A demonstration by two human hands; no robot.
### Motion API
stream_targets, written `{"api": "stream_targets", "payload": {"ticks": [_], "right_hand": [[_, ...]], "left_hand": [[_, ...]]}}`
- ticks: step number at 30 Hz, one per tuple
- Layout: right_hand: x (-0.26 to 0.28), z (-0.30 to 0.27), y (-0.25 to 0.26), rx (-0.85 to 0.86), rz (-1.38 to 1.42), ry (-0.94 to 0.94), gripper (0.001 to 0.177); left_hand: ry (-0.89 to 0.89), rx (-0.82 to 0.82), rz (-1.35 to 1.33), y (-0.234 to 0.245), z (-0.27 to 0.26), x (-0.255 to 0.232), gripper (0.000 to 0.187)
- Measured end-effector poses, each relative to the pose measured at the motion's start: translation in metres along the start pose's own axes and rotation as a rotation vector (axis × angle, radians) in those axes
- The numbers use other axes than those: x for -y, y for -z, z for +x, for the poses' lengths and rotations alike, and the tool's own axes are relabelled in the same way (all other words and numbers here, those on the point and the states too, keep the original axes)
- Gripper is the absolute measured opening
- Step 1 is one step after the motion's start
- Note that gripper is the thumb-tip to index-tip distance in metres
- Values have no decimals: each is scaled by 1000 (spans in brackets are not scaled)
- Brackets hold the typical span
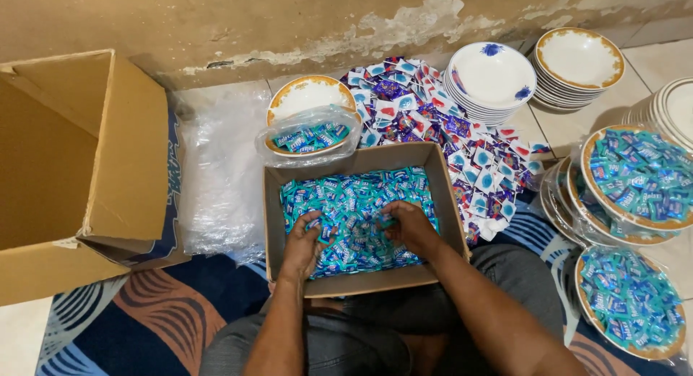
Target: Packing small blue packets and ceramic plates into a cardboard box, including placing plates into plastic bags.
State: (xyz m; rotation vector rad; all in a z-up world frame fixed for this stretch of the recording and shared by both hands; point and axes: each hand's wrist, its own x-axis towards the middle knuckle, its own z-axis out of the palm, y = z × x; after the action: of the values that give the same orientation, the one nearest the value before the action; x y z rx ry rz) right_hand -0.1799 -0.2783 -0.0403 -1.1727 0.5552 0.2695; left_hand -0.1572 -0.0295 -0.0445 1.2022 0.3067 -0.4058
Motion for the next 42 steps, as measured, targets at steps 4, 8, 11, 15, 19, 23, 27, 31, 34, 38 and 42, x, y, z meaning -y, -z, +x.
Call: {"api": "stream_targets", "payload": {"ticks": [4,8,11,15,19,23,27,31,34,38,42], "right_hand": [[-10,12,11,-8,79,-81,17],[-41,17,25,73,-1038,129,25],[-54,17,22,161,-1495,166,29],[-50,18,15,233,-1562,147,34],[-30,16,15,192,-1068,195,28],[-21,19,12,78,-142,-78,21],[-3,1,9,65,263,-213,35],[-15,29,37,170,401,-150,49],[-13,23,35,256,556,-140,59],[-6,14,29,282,534,-84,75],[3,-1,18,206,396,-116,70]], "left_hand": [[29,-60,-80,24,34,27,18],[-40,-178,345,33,39,30,10],[-105,-153,844,41,44,39,21],[-295,-34,1041,41,42,46,18],[-248,-37,1046,17,3,3,22],[-69,105,1571,56,37,64,22],[-16,167,1807,67,59,89,32],[-11,153,1709,51,44,57,27],[-10,89,1299,47,42,43,25],[64,-56,632,20,11,8,23],[116,-68,55,16,12,5,11]]}}
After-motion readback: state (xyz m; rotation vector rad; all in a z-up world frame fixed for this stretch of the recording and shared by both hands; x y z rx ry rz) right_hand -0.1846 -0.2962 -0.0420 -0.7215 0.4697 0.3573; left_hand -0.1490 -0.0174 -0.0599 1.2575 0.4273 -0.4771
